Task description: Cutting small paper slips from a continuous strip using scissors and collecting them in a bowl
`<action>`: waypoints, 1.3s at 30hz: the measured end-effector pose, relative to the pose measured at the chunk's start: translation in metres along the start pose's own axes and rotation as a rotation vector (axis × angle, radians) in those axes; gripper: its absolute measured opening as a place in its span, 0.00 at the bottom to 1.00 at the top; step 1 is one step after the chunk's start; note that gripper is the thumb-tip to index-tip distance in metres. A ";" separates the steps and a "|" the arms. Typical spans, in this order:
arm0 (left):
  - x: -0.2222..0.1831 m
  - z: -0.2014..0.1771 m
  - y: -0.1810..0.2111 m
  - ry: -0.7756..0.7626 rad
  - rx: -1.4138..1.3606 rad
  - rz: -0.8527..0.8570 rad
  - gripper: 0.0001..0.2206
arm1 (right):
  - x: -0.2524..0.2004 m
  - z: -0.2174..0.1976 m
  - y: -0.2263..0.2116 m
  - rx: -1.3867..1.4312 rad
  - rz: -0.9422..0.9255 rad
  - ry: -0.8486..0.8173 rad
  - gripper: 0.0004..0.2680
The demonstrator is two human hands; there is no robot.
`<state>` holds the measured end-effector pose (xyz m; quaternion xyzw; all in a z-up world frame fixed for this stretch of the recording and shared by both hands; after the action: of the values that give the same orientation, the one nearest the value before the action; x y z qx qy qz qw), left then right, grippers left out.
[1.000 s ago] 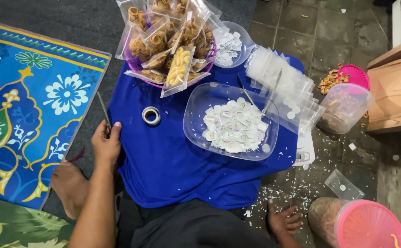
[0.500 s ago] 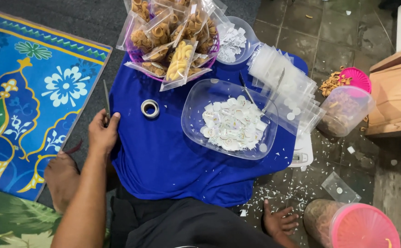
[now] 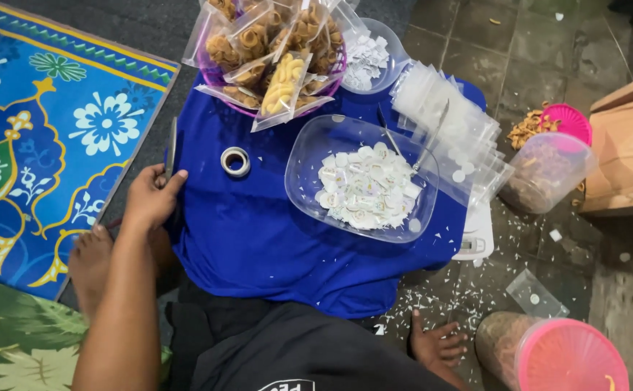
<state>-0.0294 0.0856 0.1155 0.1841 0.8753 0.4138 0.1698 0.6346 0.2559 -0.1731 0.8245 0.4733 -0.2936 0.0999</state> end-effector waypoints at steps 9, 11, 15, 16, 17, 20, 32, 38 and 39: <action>0.000 -0.016 -0.064 -0.036 -0.328 0.034 0.25 | 0.001 0.010 0.005 0.100 -0.034 0.190 0.49; -0.003 -0.037 -0.072 -0.039 -0.248 0.001 0.24 | 0.002 0.007 0.001 0.088 -0.019 0.153 0.48; -0.015 -0.071 -0.058 0.058 -0.250 -0.173 0.22 | -0.001 0.005 -0.002 0.095 -0.038 0.124 0.48; -0.011 -0.075 -0.069 0.049 -0.245 -0.174 0.22 | -0.002 0.003 -0.001 0.095 -0.028 0.123 0.48; -0.004 -0.078 -0.080 0.037 -0.222 -0.185 0.18 | -0.003 0.002 -0.001 0.074 -0.024 0.118 0.48; 0.017 -0.081 -0.105 0.047 -0.159 -0.153 0.12 | -0.008 0.000 -0.004 0.046 0.007 0.130 0.49; 0.010 -0.080 0.030 0.203 -0.148 0.502 0.09 | -0.130 -0.087 -0.120 0.760 -0.467 0.881 0.11; -0.083 -0.027 0.119 -0.313 -0.572 0.645 0.09 | -0.291 -0.149 -0.233 0.624 -1.362 1.067 0.04; -0.100 -0.010 0.127 -0.545 -0.743 0.639 0.10 | -0.310 -0.149 -0.248 0.704 -1.523 0.945 0.04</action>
<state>0.0764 0.1079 0.2358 0.4682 0.4958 0.6627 0.3096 0.3668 0.2303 0.1545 0.3121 0.7577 -0.0424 -0.5715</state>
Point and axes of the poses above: each hand's wrist, its own x-axis towards the middle knuckle, its own z-axis out of the palm, y = z × x, the point moved 3 cm from there along x, towards the middle knuckle, and after that the axes turned 2 degrees about x, right-handed, at the moved point
